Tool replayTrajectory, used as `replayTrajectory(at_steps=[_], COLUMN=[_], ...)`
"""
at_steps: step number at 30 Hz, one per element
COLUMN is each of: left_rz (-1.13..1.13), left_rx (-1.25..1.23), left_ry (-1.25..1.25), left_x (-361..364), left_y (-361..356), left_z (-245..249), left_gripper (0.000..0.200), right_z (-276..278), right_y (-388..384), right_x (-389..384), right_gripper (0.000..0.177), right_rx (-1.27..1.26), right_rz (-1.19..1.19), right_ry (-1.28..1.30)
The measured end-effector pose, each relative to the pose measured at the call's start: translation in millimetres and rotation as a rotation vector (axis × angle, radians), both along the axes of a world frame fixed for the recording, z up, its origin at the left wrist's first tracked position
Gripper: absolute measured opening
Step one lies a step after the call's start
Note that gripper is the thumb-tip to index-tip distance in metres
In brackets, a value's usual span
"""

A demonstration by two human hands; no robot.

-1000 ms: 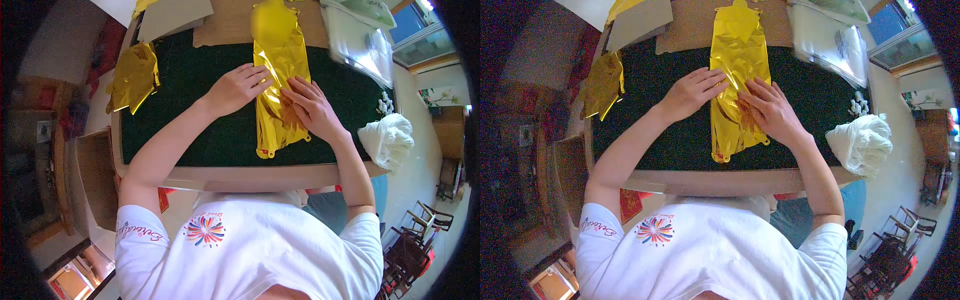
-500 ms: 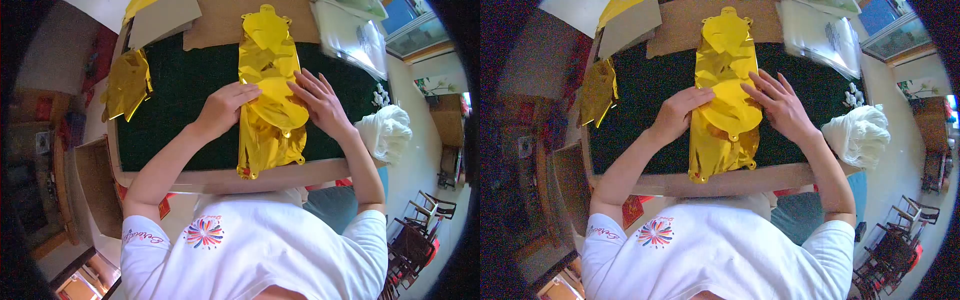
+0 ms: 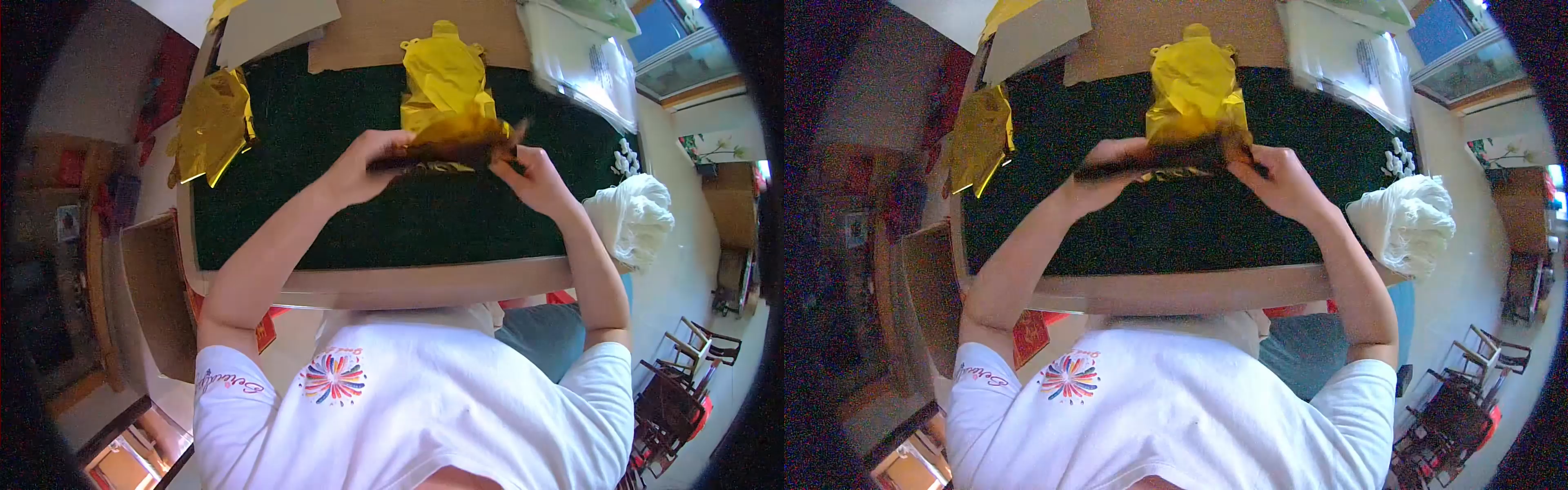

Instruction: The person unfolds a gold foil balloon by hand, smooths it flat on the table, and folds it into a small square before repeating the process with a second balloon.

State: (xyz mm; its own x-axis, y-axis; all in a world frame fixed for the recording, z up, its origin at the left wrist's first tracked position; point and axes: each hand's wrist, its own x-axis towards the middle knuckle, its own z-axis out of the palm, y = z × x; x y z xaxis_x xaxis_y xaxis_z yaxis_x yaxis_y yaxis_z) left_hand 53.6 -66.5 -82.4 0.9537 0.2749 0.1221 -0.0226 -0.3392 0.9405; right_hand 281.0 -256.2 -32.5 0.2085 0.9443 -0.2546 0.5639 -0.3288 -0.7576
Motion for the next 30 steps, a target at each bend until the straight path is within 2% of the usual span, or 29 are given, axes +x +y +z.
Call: replayTrajectory(at_steps=[2, 4, 6, 8, 10, 12, 14, 15, 17, 21, 23, 26, 27, 29, 30], left_rz=[0.197, 0.187, 0.278, 0.262, 0.187, 0.160, 0.217, 0.226, 0.137, 0.134, 0.096, 0.145, 0.148, 0.135, 0.130], left_rx=[-0.347, -0.413, -0.584, -0.547, -0.252, -0.195, 0.221, 0.218, 0.493, 0.535, 0.690, 0.758, 0.752, 0.804, 0.801], left_ry=[0.411, 0.378, 0.476, 0.507, 0.104, 0.094, -0.001, -0.003, 0.040, 0.036, 0.081, 0.020, 0.018, 0.031, 0.030], left_x=[14.1, 16.8, 22.6, 23.4, 17.2, 9.6, 4.4, 3.4, 3.1, 6.9, 6.1, 5.6, 5.1, 3.1, 3.2], left_y=[-5.3, -2.6, 0.4, 3.7, 2.7, -1.7, -5.7, -4.4, 0.5, 2.1, 1.1, -1.1, -0.8, -1.1, -1.7], left_z=[35.7, 53.4, 60.9, 57.2, 49.9, 52.1, 52.2, 49.4, 39.3, 28.5, 32.0, 20.9, 18.2, 17.2, 16.5], left_gripper=[0.023, 0.025, 0.029, 0.035, 0.040, 0.043, 0.039, 0.039, 0.036, 0.034, 0.032, 0.031, 0.031, 0.032, 0.032], right_z=[-1.2, -0.3, 3.9, 7.8, 6.3, 4.3, 3.9, 4.5, 6.3, -2.6, 6.4, 17.4, 23.4, 35.0, 37.2], right_y=[8.1, 16.8, 21.0, 24.4, 25.3, 25.2, 24.6, 24.5, 25.3, 27.7, 28.1, 27.8, 32.5, 45.4, 54.5], right_x=[4.0, 3.5, 3.7, 1.4, 3.1, 4.1, 3.8, 3.4, 4.1, 11.1, 6.3, 6.6, 2.2, -13.2, -23.7], right_gripper=[0.018, 0.021, 0.024, 0.028, 0.029, 0.030, 0.030, 0.030, 0.029, 0.031, 0.033, 0.038, 0.038, 0.043, 0.044], right_rx=[0.078, 0.180, 0.150, 0.150, 0.144, 0.135, 0.176, 0.173, 0.153, 0.116, 0.156, 0.450, 0.445, 0.605, 0.584], right_rz=[0.016, -0.101, -0.125, -0.216, -0.249, -0.279, -0.327, -0.319, -0.334, -0.330, -0.362, -0.463, -0.459, -0.120, -0.041], right_ry=[0.025, 0.224, 0.222, 0.266, 0.288, 0.309, 0.429, 0.426, 0.435, 0.435, 0.542, -0.113, -0.117, -0.614, -0.677])
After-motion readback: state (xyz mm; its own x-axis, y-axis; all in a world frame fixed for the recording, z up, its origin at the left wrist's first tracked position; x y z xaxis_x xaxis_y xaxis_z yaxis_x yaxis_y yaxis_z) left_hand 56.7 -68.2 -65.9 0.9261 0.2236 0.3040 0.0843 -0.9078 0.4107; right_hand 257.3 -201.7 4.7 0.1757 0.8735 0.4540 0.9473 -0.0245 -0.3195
